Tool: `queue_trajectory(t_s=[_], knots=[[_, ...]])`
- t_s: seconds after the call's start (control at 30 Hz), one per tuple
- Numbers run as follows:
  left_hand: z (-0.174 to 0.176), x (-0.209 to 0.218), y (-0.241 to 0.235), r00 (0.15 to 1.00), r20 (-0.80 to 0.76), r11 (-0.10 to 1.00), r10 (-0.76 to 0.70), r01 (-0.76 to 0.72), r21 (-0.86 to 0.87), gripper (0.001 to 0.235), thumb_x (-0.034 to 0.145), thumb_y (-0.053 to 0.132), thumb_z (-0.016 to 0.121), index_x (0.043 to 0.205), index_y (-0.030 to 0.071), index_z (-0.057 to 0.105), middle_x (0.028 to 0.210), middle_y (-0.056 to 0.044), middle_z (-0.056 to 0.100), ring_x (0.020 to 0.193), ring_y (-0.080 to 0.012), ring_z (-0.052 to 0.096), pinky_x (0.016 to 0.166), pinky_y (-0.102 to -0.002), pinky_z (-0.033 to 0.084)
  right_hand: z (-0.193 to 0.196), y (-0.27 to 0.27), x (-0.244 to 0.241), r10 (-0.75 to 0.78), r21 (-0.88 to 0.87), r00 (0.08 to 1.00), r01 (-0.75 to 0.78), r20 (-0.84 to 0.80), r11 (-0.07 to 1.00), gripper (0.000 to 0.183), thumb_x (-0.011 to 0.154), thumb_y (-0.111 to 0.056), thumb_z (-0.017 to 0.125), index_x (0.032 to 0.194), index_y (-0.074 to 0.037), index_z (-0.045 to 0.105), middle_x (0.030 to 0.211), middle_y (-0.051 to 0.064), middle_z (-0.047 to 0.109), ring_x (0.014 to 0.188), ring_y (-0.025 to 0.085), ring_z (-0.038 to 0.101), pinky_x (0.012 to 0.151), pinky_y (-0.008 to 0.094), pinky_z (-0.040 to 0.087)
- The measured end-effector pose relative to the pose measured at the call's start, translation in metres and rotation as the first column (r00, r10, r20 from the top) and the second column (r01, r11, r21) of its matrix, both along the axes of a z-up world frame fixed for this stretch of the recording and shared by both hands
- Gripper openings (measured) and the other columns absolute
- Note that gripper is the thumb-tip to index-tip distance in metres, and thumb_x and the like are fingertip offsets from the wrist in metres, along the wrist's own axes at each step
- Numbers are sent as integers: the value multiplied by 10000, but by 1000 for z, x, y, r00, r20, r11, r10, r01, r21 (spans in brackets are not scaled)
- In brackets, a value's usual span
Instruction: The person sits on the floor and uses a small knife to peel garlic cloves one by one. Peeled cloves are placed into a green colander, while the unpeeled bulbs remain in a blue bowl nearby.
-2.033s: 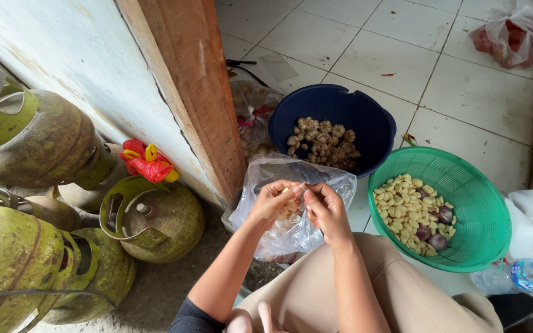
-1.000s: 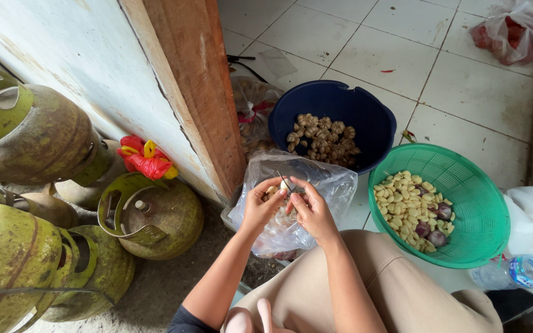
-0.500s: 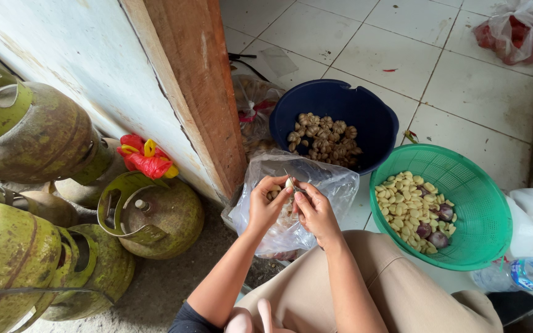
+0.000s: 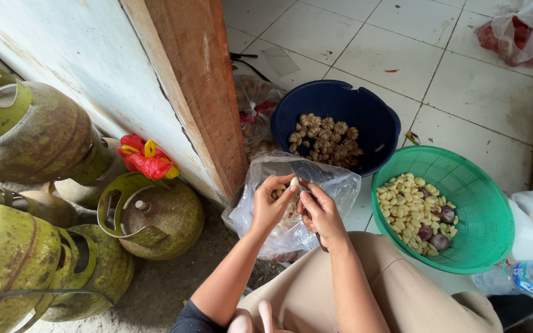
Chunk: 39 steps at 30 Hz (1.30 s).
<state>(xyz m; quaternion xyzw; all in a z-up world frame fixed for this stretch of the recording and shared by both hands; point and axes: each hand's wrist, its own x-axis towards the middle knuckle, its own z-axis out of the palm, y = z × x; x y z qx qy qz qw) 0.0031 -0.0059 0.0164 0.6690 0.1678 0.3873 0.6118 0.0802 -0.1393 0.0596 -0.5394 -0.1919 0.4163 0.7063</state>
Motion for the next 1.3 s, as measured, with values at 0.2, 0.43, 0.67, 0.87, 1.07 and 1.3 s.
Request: queue_trajectory(t_s=[0.2, 0.43, 0.67, 0.87, 1.07, 1.3], knots=[[-3, 4, -2, 995, -30, 992, 99, -96, 87, 245, 875, 102, 818, 1098, 10, 771, 877, -2, 640, 752, -69, 521, 657, -222, 437, -7, 4, 3, -51, -6, 998, 51, -37, 999, 382, 1011, -182, 581, 1379, -95, 642, 724, 0, 552, 426, 21, 356, 351, 202, 230], [-4, 6, 4, 996, -62, 970, -62, 45, -239, 275, 907, 145, 795, 1146, 15, 760, 866, -20, 688, 686, -53, 532, 575, -205, 410, -16, 7, 8, -88, -18, 993, 87, -76, 996, 369, 1008, -182, 596, 1359, -92, 665, 735, -1, 551, 431, 33, 368, 358, 206, 247], [4, 2, 15, 960, 164, 806, -226, 279, -522, 336, 917, 230, 688, 1241, 143, 669, 854, -21, 712, 738, -89, 688, 627, -237, 559, -12, -1, 16, 28, 111, 982, -7, -189, 994, 415, 1012, -195, 559, 1411, -81, 591, 767, 11, 569, 445, 39, 386, 374, 195, 284], [-1, 0, 18, 994, -69, 994, -79, 73, -86, 279, 904, 179, 818, 1109, 9, 737, 870, -29, 691, 750, -67, 608, 639, -224, 516, -14, 0, 16, 17, 59, 985, -7, -171, 998, 368, 1008, -190, 579, 1357, -86, 627, 764, 14, 572, 444, 35, 387, 369, 192, 283], [-4, -6, 32, 955, -29, 858, -295, 252, -447, 263, 878, 126, 824, 1077, -7, 716, 809, -34, 710, 674, -95, 636, 573, -241, 490, -14, -1, 16, 36, 39, 983, -30, -178, 999, 219, 1009, -190, 593, 1169, -51, 650, 754, 16, 573, 435, 34, 387, 360, 191, 277], [-16, -5, 30, 932, 87, 766, -352, 340, -545, 288, 1000, 249, 659, 1144, 2, 699, 838, -70, 721, 696, -144, 684, 610, -277, 547, -6, -5, 13, 95, 115, 982, -76, -165, 990, 255, 1012, -185, 561, 1215, -64, 656, 760, 8, 562, 434, 30, 378, 365, 186, 287]])
